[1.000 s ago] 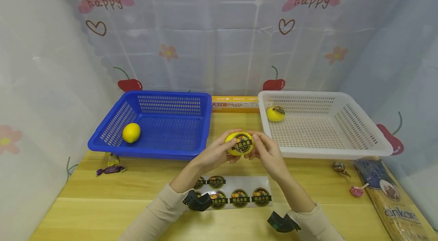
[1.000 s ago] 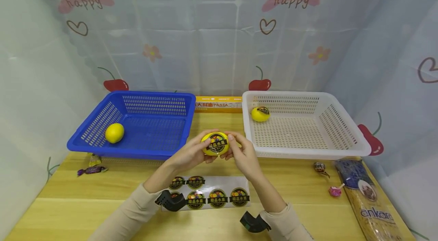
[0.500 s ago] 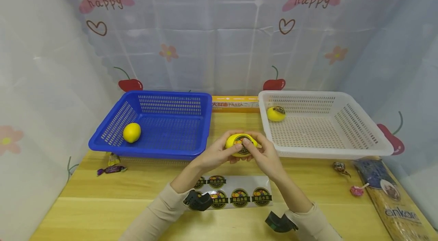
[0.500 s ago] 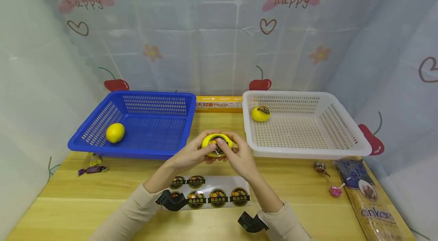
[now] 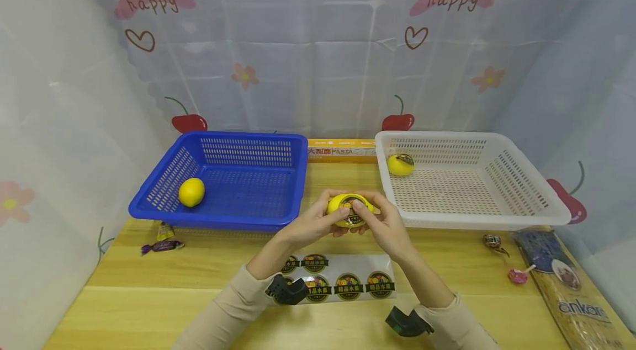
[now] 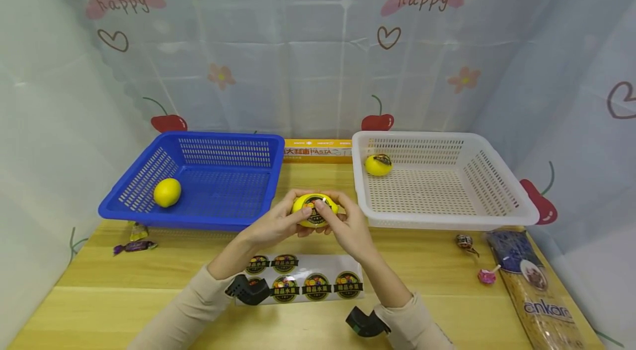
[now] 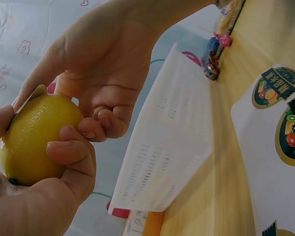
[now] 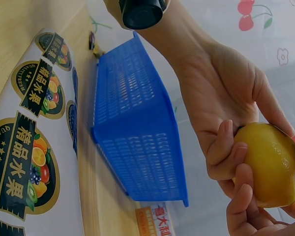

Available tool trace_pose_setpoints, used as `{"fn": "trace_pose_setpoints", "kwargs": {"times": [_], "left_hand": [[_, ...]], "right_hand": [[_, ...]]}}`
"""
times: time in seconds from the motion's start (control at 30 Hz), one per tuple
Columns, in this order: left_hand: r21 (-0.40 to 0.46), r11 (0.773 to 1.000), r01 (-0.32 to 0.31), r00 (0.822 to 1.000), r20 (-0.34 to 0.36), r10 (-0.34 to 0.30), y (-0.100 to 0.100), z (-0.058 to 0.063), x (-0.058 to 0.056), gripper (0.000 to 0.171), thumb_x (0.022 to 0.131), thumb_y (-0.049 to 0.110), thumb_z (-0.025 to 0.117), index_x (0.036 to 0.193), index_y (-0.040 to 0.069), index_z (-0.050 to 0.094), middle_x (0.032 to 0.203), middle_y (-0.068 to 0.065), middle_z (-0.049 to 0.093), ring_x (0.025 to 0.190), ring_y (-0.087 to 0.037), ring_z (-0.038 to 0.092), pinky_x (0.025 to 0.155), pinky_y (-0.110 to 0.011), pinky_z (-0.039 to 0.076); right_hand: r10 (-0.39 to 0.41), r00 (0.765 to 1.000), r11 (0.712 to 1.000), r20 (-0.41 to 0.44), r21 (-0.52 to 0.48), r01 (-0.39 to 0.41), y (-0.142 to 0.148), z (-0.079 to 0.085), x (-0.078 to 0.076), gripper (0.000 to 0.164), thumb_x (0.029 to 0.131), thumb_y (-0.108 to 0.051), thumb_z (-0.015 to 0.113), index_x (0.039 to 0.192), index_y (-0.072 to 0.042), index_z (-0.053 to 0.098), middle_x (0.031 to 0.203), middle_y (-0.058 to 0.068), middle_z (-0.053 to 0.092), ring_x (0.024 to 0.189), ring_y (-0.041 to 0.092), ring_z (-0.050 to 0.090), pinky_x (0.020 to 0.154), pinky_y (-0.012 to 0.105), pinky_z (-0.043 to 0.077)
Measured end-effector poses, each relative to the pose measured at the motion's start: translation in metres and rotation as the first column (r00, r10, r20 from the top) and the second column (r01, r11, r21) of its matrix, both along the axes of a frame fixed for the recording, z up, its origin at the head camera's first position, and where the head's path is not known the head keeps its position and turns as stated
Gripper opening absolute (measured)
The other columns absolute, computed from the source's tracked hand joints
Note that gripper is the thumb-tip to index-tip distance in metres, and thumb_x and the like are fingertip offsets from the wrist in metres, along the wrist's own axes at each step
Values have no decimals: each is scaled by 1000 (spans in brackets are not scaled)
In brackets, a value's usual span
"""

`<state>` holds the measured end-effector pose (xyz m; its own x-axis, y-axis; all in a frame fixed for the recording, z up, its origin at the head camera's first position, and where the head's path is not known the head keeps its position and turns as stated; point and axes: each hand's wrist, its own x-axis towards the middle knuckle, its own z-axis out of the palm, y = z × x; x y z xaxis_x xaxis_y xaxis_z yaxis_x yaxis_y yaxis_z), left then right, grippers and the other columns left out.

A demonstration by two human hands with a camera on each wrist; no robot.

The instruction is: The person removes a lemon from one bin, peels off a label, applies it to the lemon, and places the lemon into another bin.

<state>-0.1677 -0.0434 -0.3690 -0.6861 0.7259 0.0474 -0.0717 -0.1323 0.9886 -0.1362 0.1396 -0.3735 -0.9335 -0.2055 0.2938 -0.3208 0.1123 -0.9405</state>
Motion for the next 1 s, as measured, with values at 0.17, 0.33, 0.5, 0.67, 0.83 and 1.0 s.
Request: {"fn": "trace_pose_setpoints", "kwargs": {"times": [0.17,0.33,0.5,0.67,0.83,1.0], "left_hand": [[20,999,29,999,-20,-28,-1,0,-1,43,102,13,35,135,0,10,106,-13,42,76,-15,45,63,-19,38],[48,998,42,999,-22,-41,-2,0,0,42,102,14,35,133,2,10,105,-12,43,76,-15,44,63,-19,38],[52,998,33,999,3,-34,-2,1,0,41,102,14,34,133,2,10,105,-12,42,75,-14,46,64,-19,38],[9,1000,8,1000,16,-8,-3,9,1,40,103,16,31,133,4,9,106,-12,41,75,-14,42,64,-19,37],[-56,998,32,999,0,-32,-4,17,2,36,104,23,23,131,4,9,99,-13,45,72,-15,45,63,-20,40],[-206,978,32,984,-164,-66,-15,26,1,40,105,26,24,136,2,17,102,-23,55,74,-31,63,69,-34,55]], "right_hand": [[-16,1000,1000,0,4,16,-1,1,1,30,99,-13,47,121,6,52,102,23,58,62,17,63,56,31,54],[-39,999,999,-14,-16,39,-2,0,0,31,101,-14,41,120,7,53,91,21,60,59,20,62,53,33,54],[-49,998,998,-31,-35,48,1,-2,-2,35,103,-15,35,118,9,56,85,21,61,57,20,62,51,31,53],[121,988,992,-92,57,-116,11,1,-3,37,98,-5,47,132,6,44,107,22,56,72,21,65,61,30,55],[239,959,960,-154,188,-209,16,6,-6,69,77,0,75,136,3,40,128,19,49,94,16,63,75,29,55],[209,955,940,-213,314,-135,17,17,-12,67,68,-3,83,128,-1,51,123,13,57,104,19,59,85,29,52]]}}
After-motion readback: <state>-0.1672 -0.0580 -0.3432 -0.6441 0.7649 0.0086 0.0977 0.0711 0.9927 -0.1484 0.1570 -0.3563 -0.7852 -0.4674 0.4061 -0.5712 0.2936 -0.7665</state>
